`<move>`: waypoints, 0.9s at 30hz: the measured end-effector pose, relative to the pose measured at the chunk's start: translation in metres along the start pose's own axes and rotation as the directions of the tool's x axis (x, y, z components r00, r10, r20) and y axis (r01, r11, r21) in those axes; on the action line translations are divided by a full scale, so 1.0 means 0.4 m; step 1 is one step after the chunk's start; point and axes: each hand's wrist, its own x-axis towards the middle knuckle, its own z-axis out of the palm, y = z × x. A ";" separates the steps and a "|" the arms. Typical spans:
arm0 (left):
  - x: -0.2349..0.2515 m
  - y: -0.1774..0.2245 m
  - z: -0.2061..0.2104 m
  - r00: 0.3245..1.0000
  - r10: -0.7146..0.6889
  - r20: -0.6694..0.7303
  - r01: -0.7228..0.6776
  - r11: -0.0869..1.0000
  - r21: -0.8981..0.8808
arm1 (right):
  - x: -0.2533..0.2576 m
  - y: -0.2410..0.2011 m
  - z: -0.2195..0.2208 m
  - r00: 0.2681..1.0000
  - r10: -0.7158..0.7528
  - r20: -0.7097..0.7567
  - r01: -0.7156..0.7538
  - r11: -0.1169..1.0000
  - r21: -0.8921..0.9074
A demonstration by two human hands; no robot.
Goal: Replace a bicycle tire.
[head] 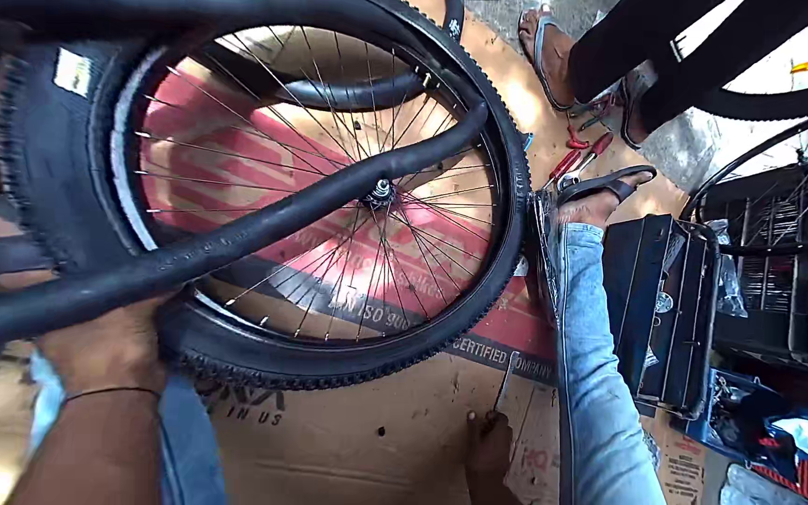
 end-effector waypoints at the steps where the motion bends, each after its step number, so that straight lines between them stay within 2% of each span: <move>1: -0.032 0.015 0.016 0.994 0.045 -0.101 -0.042 0.999 0.022 | 0.001 0.011 0.016 0.997 -0.011 -0.079 0.019 0.995 0.099; 3: -0.113 0.004 0.061 0.967 0.065 -0.245 -0.068 0.998 -0.004 | 0.026 0.005 0.007 0.988 0.069 -0.135 -0.039 0.975 0.219; 4: -0.161 -0.012 0.084 0.968 0.017 -0.252 -0.027 0.999 -0.035 | 0.054 0.007 -0.007 0.991 0.049 -0.126 -0.025 0.983 0.183; 6: -0.243 -0.047 0.135 0.951 -0.202 -0.233 0.169 0.974 -0.152 | 0.109 0.027 -0.031 0.987 -0.124 -0.102 0.125 0.992 0.006; 8: -0.274 -0.072 0.158 0.908 -0.384 -0.170 0.321 0.896 -0.308 | 0.122 0.010 -0.040 0.980 -0.193 -0.049 0.186 0.976 -0.115; 10: -0.269 -0.091 0.163 0.901 -0.419 -0.111 0.342 0.844 -0.413 | 0.126 -0.042 -0.049 0.993 -0.111 0.030 0.115 0.973 -0.198; 12: -0.261 -0.108 0.158 0.927 -0.368 -0.073 0.297 0.839 -0.456 | 0.145 -0.087 -0.069 0.993 -0.019 0.112 0.049 0.962 -0.268; 13: -0.259 -0.114 0.156 0.937 -0.343 -0.060 0.277 0.840 -0.467 | 0.162 -0.100 -0.076 0.989 -0.003 0.148 0.040 0.967 -0.250; 15: -0.259 -0.132 0.157 0.946 -0.321 -0.046 0.263 0.841 -0.473 | 0.185 -0.104 -0.079 0.984 -0.050 0.169 0.058 0.997 -0.041; 17: -0.256 -0.146 0.157 0.944 -0.327 -0.053 0.266 0.844 -0.465 | 0.169 -0.119 -0.092 0.966 -0.210 0.150 0.178 0.963 0.202; 18: -0.257 -0.149 0.159 0.943 -0.326 -0.064 0.263 0.852 -0.453 | 0.153 -0.138 -0.119 0.931 -0.339 0.135 0.300 0.922 0.246; 19: -0.259 -0.150 0.161 0.944 -0.321 -0.071 0.259 0.860 -0.440 | 0.141 -0.163 -0.155 0.861 -0.492 0.129 0.451 0.856 0.254; 20: -0.259 -0.150 0.163 0.946 -0.315 -0.077 0.253 0.867 -0.429 | 0.136 -0.194 -0.194 0.755 -0.643 0.132 0.606 0.760 0.235; 22: -0.261 -0.148 0.166 0.944 -0.318 -0.088 0.256 0.874 -0.412 | 0.150 -0.274 -0.274 0.494 -0.835 0.242 0.826 0.538 0.168; 25: -0.263 -0.140 0.170 0.935 -0.341 -0.095 0.277 0.872 -0.404 | 0.181 -0.450 -0.352 0.096 -0.884 0.458 0.985 0.151 0.085; 26: -0.261 -0.138 0.171 0.928 -0.359 -0.102 0.291 0.868 -0.402 | 0.188 -0.519 -0.360 -0.018 -0.855 0.519 0.999 0.009 0.050; 27: -0.263 -0.134 0.170 0.918 -0.385 -0.095 0.317 0.857 -0.407 | 0.194 -0.588 -0.361 -0.099 -0.799 0.593 0.994 -0.103 0.026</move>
